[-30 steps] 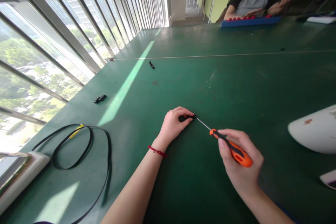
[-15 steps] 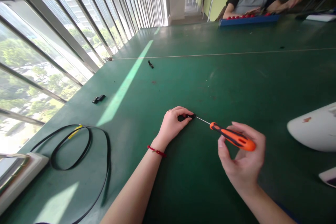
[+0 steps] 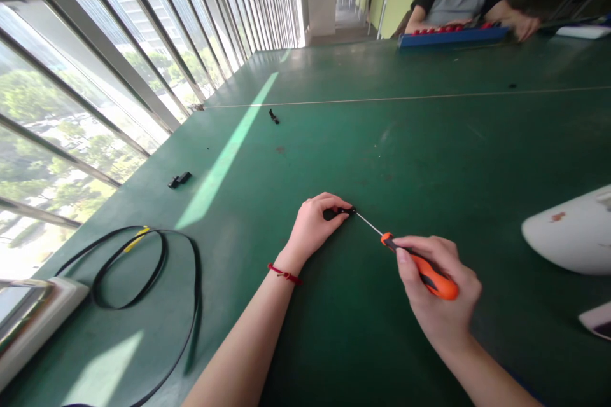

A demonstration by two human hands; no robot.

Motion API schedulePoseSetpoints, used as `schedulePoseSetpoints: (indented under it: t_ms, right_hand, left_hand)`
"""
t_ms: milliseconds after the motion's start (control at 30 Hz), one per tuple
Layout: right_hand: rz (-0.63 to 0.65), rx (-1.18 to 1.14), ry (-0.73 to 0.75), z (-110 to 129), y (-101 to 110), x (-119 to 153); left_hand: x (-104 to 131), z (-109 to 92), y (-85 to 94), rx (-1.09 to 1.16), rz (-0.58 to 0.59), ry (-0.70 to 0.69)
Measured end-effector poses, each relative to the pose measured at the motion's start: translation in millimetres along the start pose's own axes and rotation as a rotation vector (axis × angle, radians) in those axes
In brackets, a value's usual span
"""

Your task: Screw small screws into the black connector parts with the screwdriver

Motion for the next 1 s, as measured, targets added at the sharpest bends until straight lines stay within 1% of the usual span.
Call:
schedulePoseSetpoints:
  t_ms: [67, 133, 200, 267, 333, 433, 500, 567, 633, 700, 800, 833, 967, 1000]
  right_hand:
    - [-0.05, -0.02, -0.003, -2, 4, 1]
    - [-0.091, -0.105, -0.013, -4, 6, 3]
    - [-0.059, -0.13, -0.016, -4, 3, 2]
    - [0.0, -0.065, -0.009, -1, -1, 1]
    - [0.022, -0.005, -0.007, 1, -2, 1]
    - [-0.052, -0.068, -0.022, -1, 2, 2]
    - [-0.065, -0.12, -0.029, -3, 3, 2]
    - [-0.009, -0.111, -0.03, -2, -1, 1]
    - [0.038, -0.053, -0.024, 0, -4, 1]
    - [0.013, -0.038, -0.016, 1, -2, 1]
    - [-0.06, -0.125, -0.016, -1, 3, 2]
    - [-0.055, -0.139, -0.02, -2, 2, 2]
    - [0.06, -0.051, -0.035, -1, -6, -1]
    - [0.056, -0.039, -0.037, -1, -6, 0]
  left_hand:
    - [0, 0, 0.1, 0.004, -0.001, -0.003]
    - [0, -1, 0.4, 0.003, -0.004, -0.003]
    - [0, -1, 0.6, 0.003, -0.007, -0.002]
    - [0, -2, 0.7, 0.002, -0.008, 0.0]
    - [1, -1, 0.6, -0.006, -0.006, 0.006]
    - [1, -1, 0.7, -0.023, -0.009, 0.014]
    - [1, -1, 0.8, -0.028, -0.011, 0.014]
    - [1, -1, 0.9, -0.026, -0.01, 0.009]
    - [1, -2, 0.9, -0.022, -0.008, 0.006]
    - [1, -2, 1.1, -0.016, -0.009, 0.006]
    - [1, -2, 1.1, -0.014, -0.008, 0.004]
    - [1, -3, 0.9, -0.015, -0.005, 0.003]
    - [0, -2, 0.9, -0.017, -0.003, 0.009]
    - [0, -2, 1.0, -0.017, -0.005, 0.01]
Point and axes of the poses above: each hand's wrist, its own x-axis away from the middle knuckle, its own y-axis out of the back of the hand, z = x × y, the point moved 8 cm from there along -x, towards the middle knuckle, and after that the axes turned 11 degrees about z, right-handed, at the moved point
